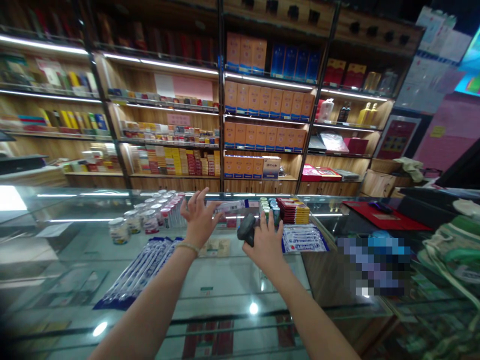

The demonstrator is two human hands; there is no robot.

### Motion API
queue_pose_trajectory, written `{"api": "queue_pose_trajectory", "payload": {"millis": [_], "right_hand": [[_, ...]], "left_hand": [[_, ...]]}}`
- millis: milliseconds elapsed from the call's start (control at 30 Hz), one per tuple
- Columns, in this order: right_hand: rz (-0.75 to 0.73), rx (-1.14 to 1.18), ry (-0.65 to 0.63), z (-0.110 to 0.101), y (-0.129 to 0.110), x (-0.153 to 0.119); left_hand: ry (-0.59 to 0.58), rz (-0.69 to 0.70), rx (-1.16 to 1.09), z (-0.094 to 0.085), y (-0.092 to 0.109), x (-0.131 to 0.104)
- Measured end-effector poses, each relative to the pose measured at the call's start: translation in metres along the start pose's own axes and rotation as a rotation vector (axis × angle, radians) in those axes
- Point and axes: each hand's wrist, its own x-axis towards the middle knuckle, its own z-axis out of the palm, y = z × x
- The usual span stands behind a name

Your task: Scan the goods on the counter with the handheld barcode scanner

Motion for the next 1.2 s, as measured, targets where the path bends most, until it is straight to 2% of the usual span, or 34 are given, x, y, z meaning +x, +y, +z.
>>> {"api": "queue_pose_trajectory", "payload": {"millis": [167, 233, 300, 367, 433, 533, 900, 967, 1133, 1200], "right_hand": [[0.022, 0.481, 0.072, -0.018, 0.004, -0.002], [0.083, 0.682, 0.009, -0.022, 0.007, -0.003], [0.153, 0.851, -0.110, -0.023, 0.009, -0.003], [0.192, 0.967, -0.209, -0.024, 0.011, -0.004], [0.191, 1.020, -0.252, -0.024, 0.010, -0.004], [0.193, 1.009, -0.267, -0.024, 0.006, -0.006], [0.193, 0.868, -0.197, -0.024, 0.002, -0.006], [0.154, 0.793, -0.174, -0.024, 0.002, -0.006], [-0.013, 0.575, -0.005, -0.021, 0.001, -0.005], [-0.038, 0.489, 0.015, -0.019, 0.000, -0.006]], "left_hand": [[-0.003, -0.079, -0.011, -0.003, 0.000, 0.000], [-0.006, -0.087, -0.011, -0.004, 0.000, -0.001], [-0.011, -0.089, -0.011, -0.004, 0.000, -0.001], [-0.014, -0.091, -0.010, -0.004, 0.000, -0.001], [-0.009, -0.092, -0.008, -0.003, 0.000, -0.001], [-0.006, -0.087, -0.003, -0.003, 0.000, 0.000], [-0.011, -0.082, -0.009, -0.003, 0.000, 0.000], [-0.010, -0.083, -0.016, -0.003, 0.001, 0.000], [0.003, -0.072, -0.017, -0.004, 0.001, 0.000], [0.004, -0.071, -0.017, -0.004, 0.001, 0.001]]}}
